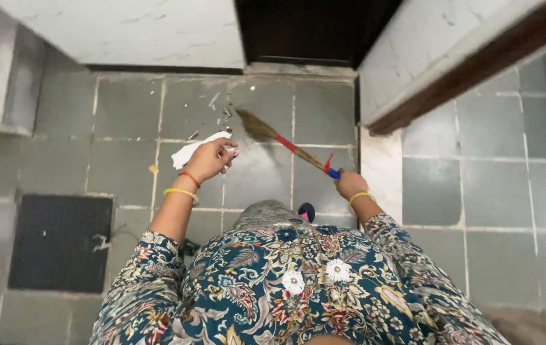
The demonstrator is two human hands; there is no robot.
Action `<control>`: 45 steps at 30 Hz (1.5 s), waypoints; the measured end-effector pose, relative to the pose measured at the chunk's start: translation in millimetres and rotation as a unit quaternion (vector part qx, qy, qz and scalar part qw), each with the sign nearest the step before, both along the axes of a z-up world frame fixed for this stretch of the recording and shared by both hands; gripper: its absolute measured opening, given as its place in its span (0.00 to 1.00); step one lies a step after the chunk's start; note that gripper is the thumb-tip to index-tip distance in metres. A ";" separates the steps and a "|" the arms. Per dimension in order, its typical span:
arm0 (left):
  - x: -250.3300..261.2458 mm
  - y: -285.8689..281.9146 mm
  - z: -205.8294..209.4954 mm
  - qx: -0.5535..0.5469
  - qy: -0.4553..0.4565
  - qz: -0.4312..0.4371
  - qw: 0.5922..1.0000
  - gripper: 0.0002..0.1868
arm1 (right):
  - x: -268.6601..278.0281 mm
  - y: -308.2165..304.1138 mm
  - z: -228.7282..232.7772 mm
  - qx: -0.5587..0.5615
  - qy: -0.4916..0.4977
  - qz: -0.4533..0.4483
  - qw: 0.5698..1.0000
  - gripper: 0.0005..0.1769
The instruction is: The person sweeps debris from a tiled floor using a small broom, moving items into a pile near a staircase.
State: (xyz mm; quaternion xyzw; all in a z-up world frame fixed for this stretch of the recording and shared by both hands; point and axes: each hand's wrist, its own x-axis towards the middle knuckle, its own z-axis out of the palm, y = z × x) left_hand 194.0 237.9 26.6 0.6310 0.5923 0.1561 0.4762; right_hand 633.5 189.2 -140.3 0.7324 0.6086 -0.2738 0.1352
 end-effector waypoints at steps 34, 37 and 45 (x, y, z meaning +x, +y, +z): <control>-2.7 -283.3 -20.8 0.099 0.050 0.439 0.891 0.12 | -83.0 15.0 53.8 -0.098 -0.028 0.540 0.835 0.23; -5.5 -323.4 -11.7 0.054 0.030 0.465 0.883 0.13 | -79.4 11.7 37.8 -0.089 -0.076 0.541 0.833 0.21; -11.2 -420.2 12.2 0.057 0.018 0.537 0.841 0.12 | -108.1 48.1 -14.8 0.066 -0.115 0.459 0.878 0.16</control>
